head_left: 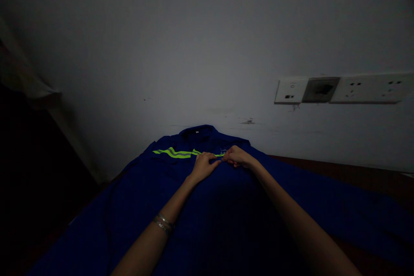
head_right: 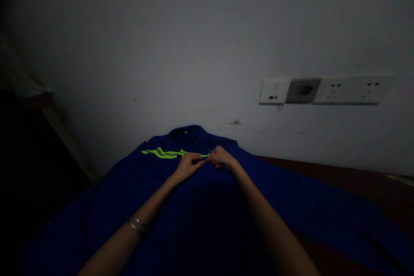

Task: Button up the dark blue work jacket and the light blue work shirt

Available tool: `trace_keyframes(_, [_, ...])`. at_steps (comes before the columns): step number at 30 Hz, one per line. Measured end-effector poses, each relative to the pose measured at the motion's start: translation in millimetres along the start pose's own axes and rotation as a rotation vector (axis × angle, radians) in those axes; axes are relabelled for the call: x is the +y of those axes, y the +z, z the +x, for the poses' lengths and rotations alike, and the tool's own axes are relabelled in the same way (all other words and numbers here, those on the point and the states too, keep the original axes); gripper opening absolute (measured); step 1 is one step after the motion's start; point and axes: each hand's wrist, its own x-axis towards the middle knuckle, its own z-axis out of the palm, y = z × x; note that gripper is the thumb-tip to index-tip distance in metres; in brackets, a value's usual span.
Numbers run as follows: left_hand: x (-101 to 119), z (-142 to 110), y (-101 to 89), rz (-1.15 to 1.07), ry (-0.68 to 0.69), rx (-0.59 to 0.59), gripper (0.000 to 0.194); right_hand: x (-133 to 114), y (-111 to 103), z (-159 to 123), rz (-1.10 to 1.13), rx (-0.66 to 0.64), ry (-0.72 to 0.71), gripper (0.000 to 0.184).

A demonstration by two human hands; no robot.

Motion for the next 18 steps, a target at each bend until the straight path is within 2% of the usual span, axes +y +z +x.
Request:
trace_keyframes(12, [-7.3,1.0,1.6,-0.206,-0.022,-0.041,0.013,0.2,3.1,1.6,-0.024,-0.013,-0.007,0.015])
trace_keyframes(18, [-9.2,0.4,5.5,-0.19,-0.035,0.076,0.014,-5.4,7.0,-2.1,-0.054,0.035,-0.015,0.024])
